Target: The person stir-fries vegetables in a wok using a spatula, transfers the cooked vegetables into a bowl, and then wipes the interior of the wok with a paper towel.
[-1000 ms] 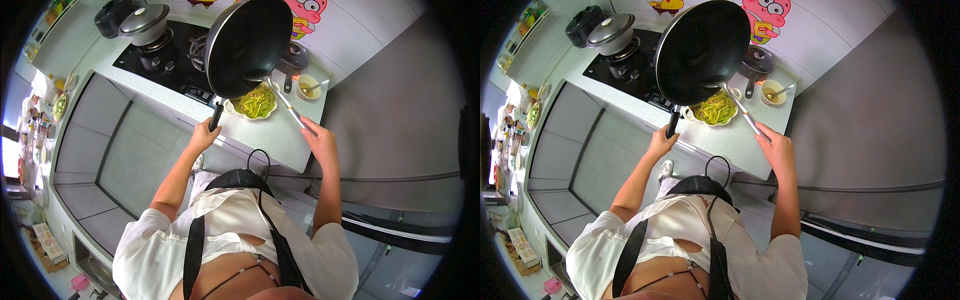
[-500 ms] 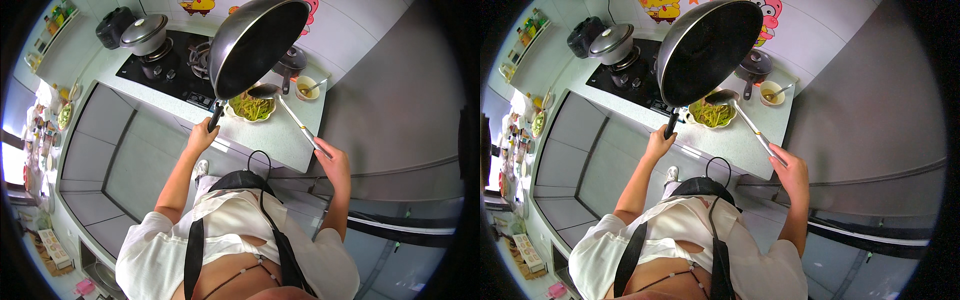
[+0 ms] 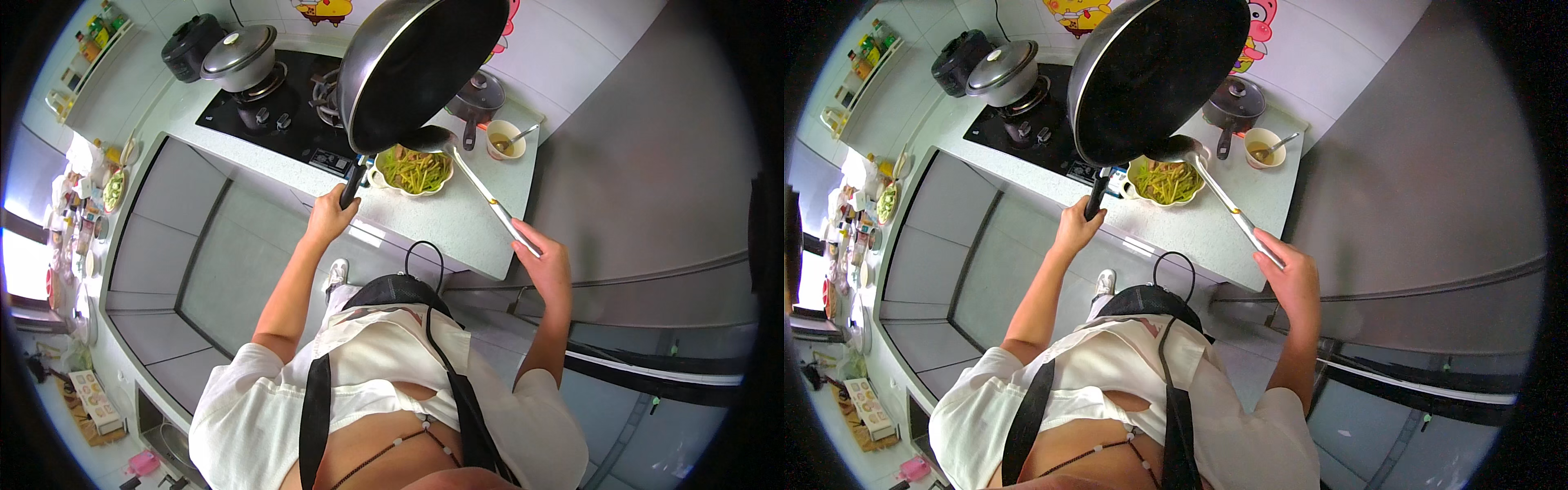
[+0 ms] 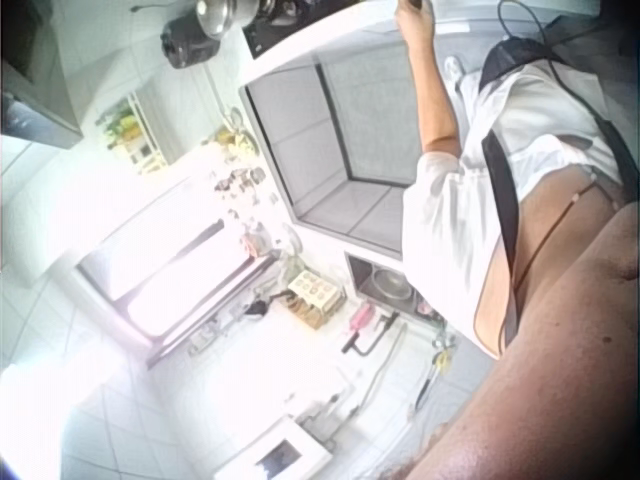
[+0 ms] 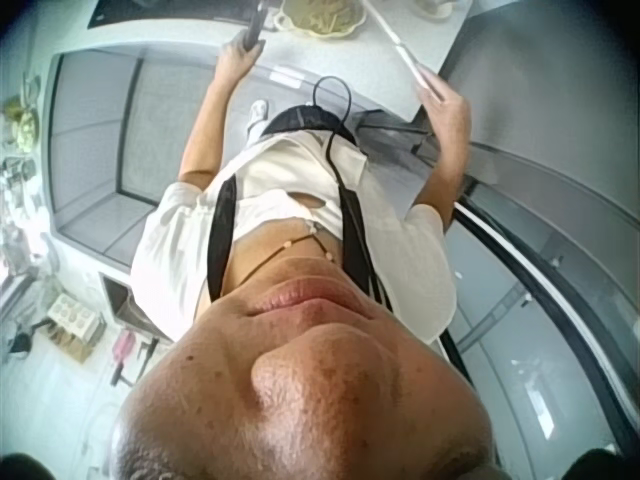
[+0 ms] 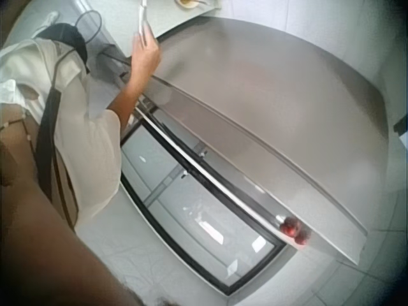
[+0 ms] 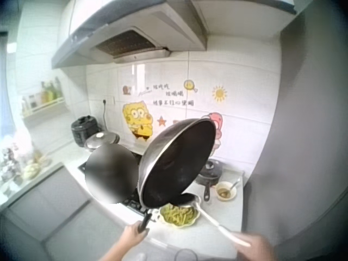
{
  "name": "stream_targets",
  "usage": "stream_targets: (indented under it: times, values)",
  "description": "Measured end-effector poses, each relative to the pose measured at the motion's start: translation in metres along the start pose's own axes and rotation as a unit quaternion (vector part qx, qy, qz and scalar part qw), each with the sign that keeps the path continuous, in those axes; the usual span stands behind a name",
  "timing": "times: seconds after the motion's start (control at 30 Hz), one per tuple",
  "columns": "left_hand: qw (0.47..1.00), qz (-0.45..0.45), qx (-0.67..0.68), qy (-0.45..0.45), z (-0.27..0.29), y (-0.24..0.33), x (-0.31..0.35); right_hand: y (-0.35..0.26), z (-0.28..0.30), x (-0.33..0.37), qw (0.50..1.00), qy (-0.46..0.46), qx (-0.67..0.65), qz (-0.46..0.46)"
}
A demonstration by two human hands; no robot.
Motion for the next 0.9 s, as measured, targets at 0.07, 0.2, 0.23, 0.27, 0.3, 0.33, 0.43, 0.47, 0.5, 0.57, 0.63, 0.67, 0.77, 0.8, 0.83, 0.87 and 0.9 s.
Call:
stream_targets:
  times: [0.07, 0.2, 0.23, 0.27, 0.3, 0.33, 0.43, 0.47, 0.5, 0.57, 0.63, 0.67, 0.77, 0.8, 0.83, 0.87, 0.9]
  values:
    - [1.0, 0.002, 0.002, 0.004, 0.001, 0.004, 0.001, 0.0, 0.005, 0.0, 1.0, 0.009, 0.01, 0.013]
    - [1.0, -0.017, 0.005, 0.007, 0.003, 0.01, 0.001, 0.001, 0.009, -0.001, 1.0, 0.023, -0.007, 0.015]
    - [1.0, -0.007, 0.02, -0.02, 0.0, 0.009, 0.001, 0.0, 0.01, -0.001, 0.999, 0.035, -0.017, 0.02]
    - [0.999, 0.005, 0.035, -0.034, -0.002, 0.008, 0.001, 0.0, 0.01, -0.001, 0.998, 0.047, -0.026, 0.025]
    - [0.997, 0.017, 0.051, -0.048, -0.003, 0.01, 0.002, -0.002, 0.01, -0.001, 0.997, 0.059, -0.035, 0.03]
    - [0.995, 0.027, 0.067, -0.064, -0.005, 0.013, 0.003, -0.003, 0.01, -0.001, 0.996, 0.07, -0.043, 0.032]
    - [0.978, 0.087, 0.147, -0.121, -0.008, 0.02, 0.009, -0.012, 0.003, -0.01, 0.992, 0.094, -0.069, 0.048]
    - [0.975, 0.089, 0.16, -0.126, -0.009, 0.02, 0.01, -0.014, -0.003, -0.017, 0.99, 0.098, -0.081, 0.06]
    - [0.972, 0.09, 0.174, -0.131, -0.012, 0.019, 0.01, -0.017, -0.01, -0.025, 0.988, 0.103, -0.093, 0.072]
    - [0.967, 0.097, 0.194, -0.137, -0.01, 0.015, 0.01, -0.025, -0.028, -0.047, 0.983, 0.093, -0.144, 0.067]
    - [0.962, 0.102, 0.209, -0.144, -0.006, 0.016, 0.011, -0.032, -0.039, -0.065, 0.977, 0.095, -0.179, 0.07]
    - [0.96, 0.098, 0.215, -0.149, -0.005, 0.017, 0.01, -0.035, -0.043, -0.073, 0.974, 0.098, -0.191, 0.074]
    - [0.96, 0.087, 0.217, -0.157, 0.001, 0.014, 0.008, -0.042, -0.053, -0.09, 0.966, 0.119, -0.195, 0.119]
    - [0.962, 0.086, 0.212, -0.152, 0.004, 0.012, 0.006, -0.045, -0.055, -0.095, 0.963, 0.128, -0.19, 0.139]
    - [0.963, 0.088, 0.206, -0.15, 0.008, 0.01, 0.006, -0.046, -0.058, -0.097, 0.966, 0.131, -0.174, 0.138]
    - [0.964, 0.089, 0.2, -0.149, 0.011, 0.007, 0.006, -0.047, -0.061, -0.098, 0.969, 0.129, -0.17, 0.127]
    - [0.965, 0.089, 0.196, -0.152, 0.014, 0.004, 0.005, -0.048, -0.063, -0.098, 0.971, 0.128, -0.164, 0.116]
Point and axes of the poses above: each hand's wrist, its own x-axis away from the middle knuckle, its own z-axis out of the back of the hand, y = z × x, the point moved 6 cm from there along -x, towards the middle knuckle, and after that the axes turned 7 degrees about -x, right-handed, at the moved point
